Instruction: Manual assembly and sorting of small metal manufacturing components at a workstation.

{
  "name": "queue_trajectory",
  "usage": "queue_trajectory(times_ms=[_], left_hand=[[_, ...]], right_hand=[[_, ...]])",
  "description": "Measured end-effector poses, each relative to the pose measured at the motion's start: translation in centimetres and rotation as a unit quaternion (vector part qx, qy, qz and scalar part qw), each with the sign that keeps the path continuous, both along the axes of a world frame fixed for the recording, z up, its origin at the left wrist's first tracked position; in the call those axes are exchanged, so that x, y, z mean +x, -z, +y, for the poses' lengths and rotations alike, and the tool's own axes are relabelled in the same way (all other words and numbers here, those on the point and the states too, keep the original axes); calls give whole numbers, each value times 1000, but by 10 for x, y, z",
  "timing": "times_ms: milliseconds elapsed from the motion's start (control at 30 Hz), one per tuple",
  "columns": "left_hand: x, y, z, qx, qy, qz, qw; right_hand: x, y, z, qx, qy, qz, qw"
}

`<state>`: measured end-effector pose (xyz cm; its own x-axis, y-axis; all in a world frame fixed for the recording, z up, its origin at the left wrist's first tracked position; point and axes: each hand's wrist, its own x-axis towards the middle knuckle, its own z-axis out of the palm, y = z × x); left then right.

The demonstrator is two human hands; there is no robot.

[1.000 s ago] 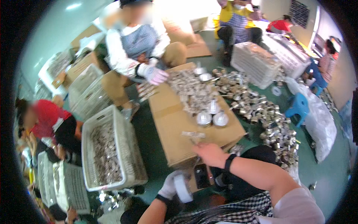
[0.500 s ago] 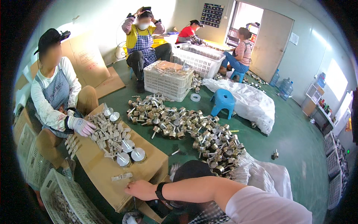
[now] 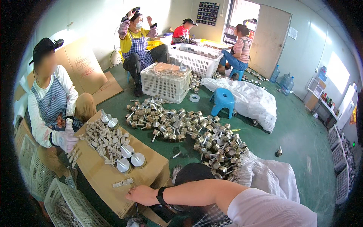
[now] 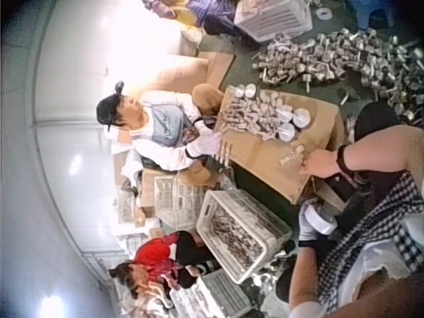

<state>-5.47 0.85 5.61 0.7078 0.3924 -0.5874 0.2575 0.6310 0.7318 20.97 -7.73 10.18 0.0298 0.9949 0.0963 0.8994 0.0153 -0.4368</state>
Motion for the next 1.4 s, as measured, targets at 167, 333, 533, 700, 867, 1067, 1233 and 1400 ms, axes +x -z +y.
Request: queue_trajectory(times_ms=[167, 333, 533, 700, 867, 1067, 1233, 1400], left_hand=[[-9, 18, 10, -105, -19, -19, 994], [-10, 24, 12, -125, -12, -35, 991], [-8, 17, 9, -109, -15, -9, 994], [-6, 8, 5, -102, -16, -17, 995], [-5, 12, 7, -83, -7, 5, 997], [-11, 33, 10, 13, 19, 3, 1000], [-18, 47, 22, -21, 14, 10, 1000], [-16, 42, 14, 15, 24, 11, 1000]], right_hand=[[0, 5, 2, 63, -6, 0, 998], [2, 17, 6, 89, -19, -3, 996], [1, 17, 5, 84, -8, 3, 996], [2, 8, 3, 65, -11, 4, 998], [2, 8, 1, 63, -8, -7, 998], [2, 6, 0, 49, -7, -15, 999], [-1, 4, 3, 49, -5, -13, 999], [2, 8, 3, 54, -12, -8, 998]])
